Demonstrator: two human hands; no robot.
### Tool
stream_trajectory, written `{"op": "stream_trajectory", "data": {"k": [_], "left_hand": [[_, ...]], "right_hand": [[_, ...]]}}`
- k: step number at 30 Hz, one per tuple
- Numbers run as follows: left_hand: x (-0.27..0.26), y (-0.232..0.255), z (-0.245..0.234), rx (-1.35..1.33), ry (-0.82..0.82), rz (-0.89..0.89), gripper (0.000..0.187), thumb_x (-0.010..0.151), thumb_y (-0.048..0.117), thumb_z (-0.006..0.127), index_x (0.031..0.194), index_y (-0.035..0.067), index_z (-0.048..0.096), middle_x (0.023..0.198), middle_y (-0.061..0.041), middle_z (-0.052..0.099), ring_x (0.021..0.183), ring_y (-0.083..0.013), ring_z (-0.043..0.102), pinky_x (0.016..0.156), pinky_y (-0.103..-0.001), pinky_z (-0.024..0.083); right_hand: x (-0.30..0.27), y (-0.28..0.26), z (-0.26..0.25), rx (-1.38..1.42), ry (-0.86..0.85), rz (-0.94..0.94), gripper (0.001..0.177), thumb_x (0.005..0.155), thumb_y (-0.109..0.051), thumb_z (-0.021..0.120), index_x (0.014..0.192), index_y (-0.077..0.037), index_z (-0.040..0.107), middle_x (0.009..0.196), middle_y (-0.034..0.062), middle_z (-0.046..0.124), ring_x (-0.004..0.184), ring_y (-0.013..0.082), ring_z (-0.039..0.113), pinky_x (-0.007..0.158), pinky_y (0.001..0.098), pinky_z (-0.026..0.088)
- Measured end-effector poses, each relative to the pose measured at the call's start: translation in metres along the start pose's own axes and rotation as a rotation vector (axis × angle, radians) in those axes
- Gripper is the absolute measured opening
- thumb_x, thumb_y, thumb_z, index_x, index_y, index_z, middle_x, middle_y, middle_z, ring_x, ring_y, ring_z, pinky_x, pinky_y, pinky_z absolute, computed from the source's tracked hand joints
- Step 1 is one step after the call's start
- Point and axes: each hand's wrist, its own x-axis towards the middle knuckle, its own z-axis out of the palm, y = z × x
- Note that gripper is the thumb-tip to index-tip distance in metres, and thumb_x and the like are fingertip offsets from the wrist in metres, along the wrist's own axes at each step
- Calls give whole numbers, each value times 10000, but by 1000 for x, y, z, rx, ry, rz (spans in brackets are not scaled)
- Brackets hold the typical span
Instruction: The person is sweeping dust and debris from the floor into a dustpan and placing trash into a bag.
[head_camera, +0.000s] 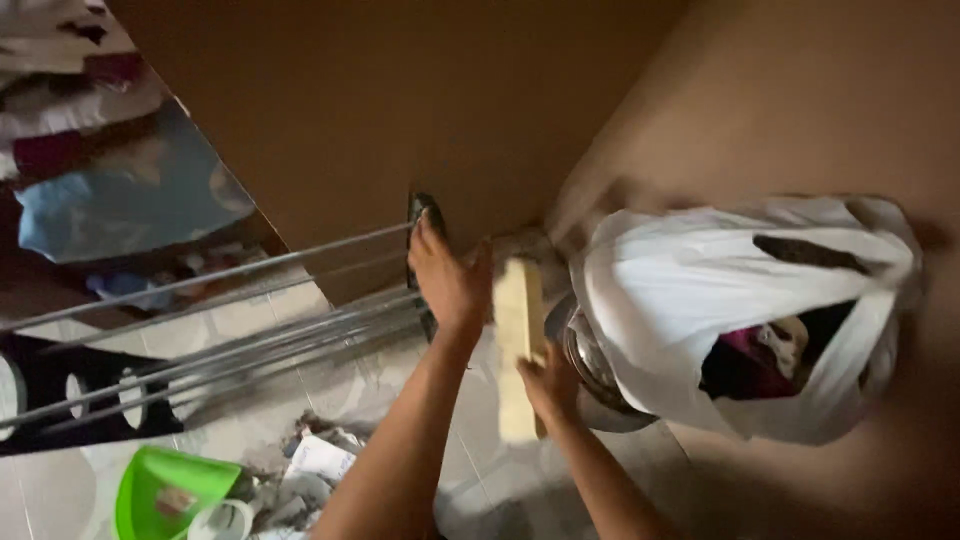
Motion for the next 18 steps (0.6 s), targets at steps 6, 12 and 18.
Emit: {"op": "stream_trajectory", "data": {"k": [6,12,18], "left_hand": [[28,-25,42,76,-51,-190,696,895,184,698,1510,34,409,1574,-234,429,1211,-497,588,944,-546,530],[15,-97,33,209,-171,-472,425,1084,442,602,1227,42,580,900,-283,738,823,-476,711,721,-571,567],[2,-209,-76,338,-11,-475,420,909,329,699,1233,77,609,795,-252,708,714,-470,709,601,-572,555]], "right_hand": [[97,-43,42,-162,73,-321,630,870,-270,782,1397,-36,528,1277,223,674,1120,369,695,917,446,563],[128,-31,127,-226,-244,-435,627,831,-220,760,1390,-47,536,1333,172,664,1158,351,663,940,452,538],[37,-99,213,47,-512,-529,846,818,-228,814,1527,-72,381,1434,204,544,1125,320,665,910,429,553]]}}
